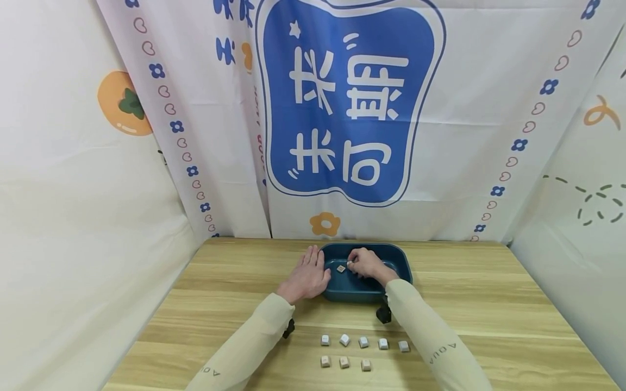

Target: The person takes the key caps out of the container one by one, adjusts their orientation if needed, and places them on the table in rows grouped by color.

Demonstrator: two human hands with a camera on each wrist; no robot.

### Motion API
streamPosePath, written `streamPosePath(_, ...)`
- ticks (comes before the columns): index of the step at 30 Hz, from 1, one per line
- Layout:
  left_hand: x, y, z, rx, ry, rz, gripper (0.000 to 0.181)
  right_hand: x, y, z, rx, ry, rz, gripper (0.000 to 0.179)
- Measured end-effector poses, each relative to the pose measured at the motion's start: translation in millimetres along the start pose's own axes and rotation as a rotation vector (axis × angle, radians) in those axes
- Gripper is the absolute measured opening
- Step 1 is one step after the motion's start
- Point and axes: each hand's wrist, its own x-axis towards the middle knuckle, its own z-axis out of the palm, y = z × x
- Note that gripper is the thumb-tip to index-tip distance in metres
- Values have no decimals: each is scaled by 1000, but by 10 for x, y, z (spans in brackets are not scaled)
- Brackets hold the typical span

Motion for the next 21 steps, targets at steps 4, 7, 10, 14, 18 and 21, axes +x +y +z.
streamPosePath(4,-1,1,1,-5,3,0,65,-42,-9,-29,41,4,-9,11)
streamPosePath(7,4,2,8,-7,5,-1,64,-93,-14,-65,67,11,-29,13)
streamPosePath(10,7,7,15,-10,0,-1,64,-161,-12,-105,85,18,-62,14)
streamPosePath(14,11,3,21,-6,-8,-6,64,-244,-3,-139,93,36,-90,14)
streamPosePath(18,23,-10,24,-3,-15,-9,64,-310,7,-148,95,43,-92,14)
streamPosePath(21,27,-12,29,-9,-16,-7,64,-358,11,-156,96,36,-90,14)
